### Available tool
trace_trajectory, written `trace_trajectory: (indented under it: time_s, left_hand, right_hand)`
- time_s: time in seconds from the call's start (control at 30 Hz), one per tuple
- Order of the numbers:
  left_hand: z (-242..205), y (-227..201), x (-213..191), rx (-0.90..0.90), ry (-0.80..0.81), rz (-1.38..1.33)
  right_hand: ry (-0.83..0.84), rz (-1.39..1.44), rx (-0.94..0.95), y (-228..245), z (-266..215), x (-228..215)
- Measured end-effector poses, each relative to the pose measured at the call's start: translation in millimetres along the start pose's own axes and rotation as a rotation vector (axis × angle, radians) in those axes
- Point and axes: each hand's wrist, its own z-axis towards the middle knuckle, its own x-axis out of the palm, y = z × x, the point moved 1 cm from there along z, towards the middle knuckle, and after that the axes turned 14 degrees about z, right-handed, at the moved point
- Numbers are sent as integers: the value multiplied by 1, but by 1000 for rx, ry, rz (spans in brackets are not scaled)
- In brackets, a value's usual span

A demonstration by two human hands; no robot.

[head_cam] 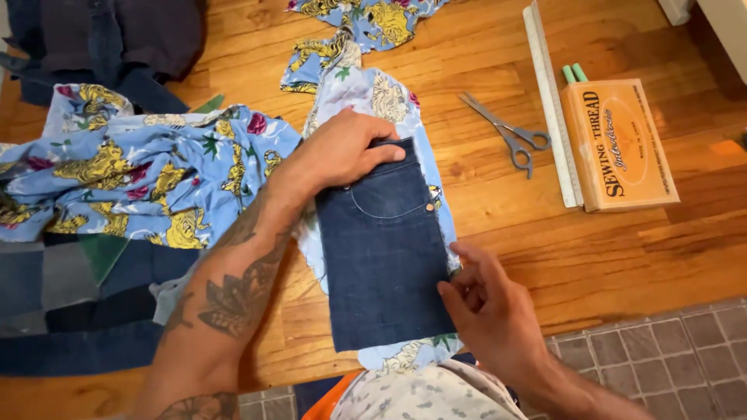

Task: The person uses scissors to cut a piece of light blue fabric with a tiger print. They trim the edges of the fabric and then place a dark denim pocket piece on top of it to check the fit.

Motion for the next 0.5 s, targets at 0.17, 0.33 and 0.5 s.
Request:
trace_trajectory:
  time_s: [0.17, 0.33, 0.5]
  left_hand:
    - [3, 16, 31, -62, -145, -33]
    - [0, 17, 35, -81, -170, -40]
    - [2, 16, 38, -118, -165, -23]
  right_hand:
    - [-70, -234, -132, -22, 1, 8]
    - [-156, -158, -296, -35, -6, 15]
    - [-164, -163, -394, -33, -5, 17]
